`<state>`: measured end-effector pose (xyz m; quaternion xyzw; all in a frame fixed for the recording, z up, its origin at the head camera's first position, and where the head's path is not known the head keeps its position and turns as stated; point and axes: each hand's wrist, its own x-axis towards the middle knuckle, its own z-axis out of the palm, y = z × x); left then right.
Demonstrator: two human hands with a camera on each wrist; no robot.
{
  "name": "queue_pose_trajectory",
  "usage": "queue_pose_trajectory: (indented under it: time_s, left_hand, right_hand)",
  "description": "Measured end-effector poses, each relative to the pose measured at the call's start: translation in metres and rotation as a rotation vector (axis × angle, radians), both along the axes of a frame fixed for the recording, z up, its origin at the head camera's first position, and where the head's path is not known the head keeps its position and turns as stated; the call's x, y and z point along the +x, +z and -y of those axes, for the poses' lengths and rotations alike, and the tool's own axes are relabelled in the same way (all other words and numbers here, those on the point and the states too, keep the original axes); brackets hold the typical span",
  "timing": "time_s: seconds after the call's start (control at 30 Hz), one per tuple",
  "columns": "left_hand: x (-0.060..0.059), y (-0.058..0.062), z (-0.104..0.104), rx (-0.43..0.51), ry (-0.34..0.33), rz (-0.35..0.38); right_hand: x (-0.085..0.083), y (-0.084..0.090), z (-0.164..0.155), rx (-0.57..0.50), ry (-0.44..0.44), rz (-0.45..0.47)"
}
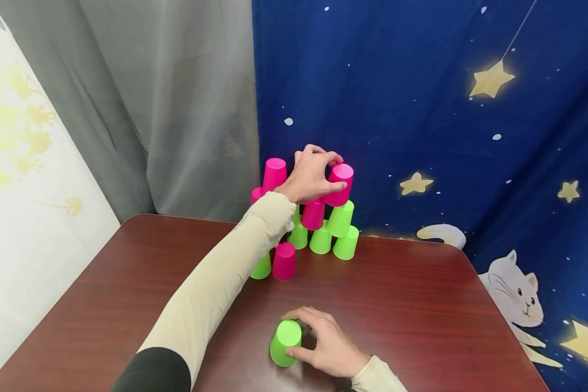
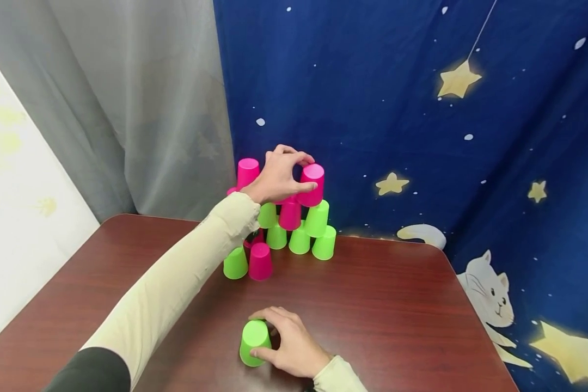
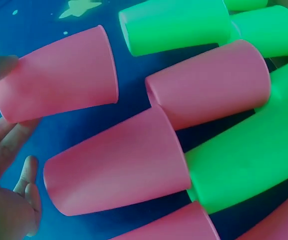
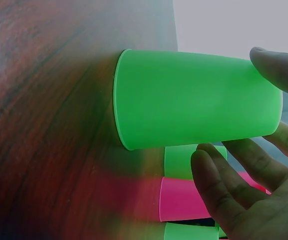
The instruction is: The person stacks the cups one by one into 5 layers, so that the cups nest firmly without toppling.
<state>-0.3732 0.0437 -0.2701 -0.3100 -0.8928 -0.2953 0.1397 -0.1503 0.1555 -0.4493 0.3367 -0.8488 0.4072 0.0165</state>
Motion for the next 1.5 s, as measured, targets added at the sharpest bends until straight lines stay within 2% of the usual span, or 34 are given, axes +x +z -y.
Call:
queue_pose_trajectory:
  time_s: [0.43, 0.7, 0.9, 1.03, 1.17, 1.3, 1.5]
  left_hand:
    - [-0.008, -0.007, 0.000, -0.128, 0.071, 0.000]
    - [-0.009, -0.008, 0.002, -0.187, 0.075, 0.027]
    - [-0.009, -0.009, 0.003, -0.211, 0.088, 0.016]
    - [-0.009, -0.007, 0.004, -0.201, 0.088, 0.015]
    - [-0.007, -0.003, 0.010, -0.172, 0.095, 0.003]
    - [-0.003, 0.003, 0.021, -0.114, 0.097, -0.051]
    - [0.010, 0.010, 0.043, -0.009, 0.085, -0.130]
  right_hand:
    - [0.000, 0.000, -0.003, -0.013, 0.021, 0.018]
    - [0.000, -0.001, -0.002, -0.016, 0.042, 0.010]
    - [-0.001, -0.001, -0.001, -0.018, 0.045, 0.016]
    - [0.000, -0.001, -0.001, -0.028, 0.041, 0.038]
    - [0.001, -0.001, 0.000, -0.043, 0.039, 0.098]
    - [0.002, -0.001, -0.001, -0.060, 0.029, 0.148]
    - [0.002, -0.003, -0.005, -0.071, 0.009, 0.150]
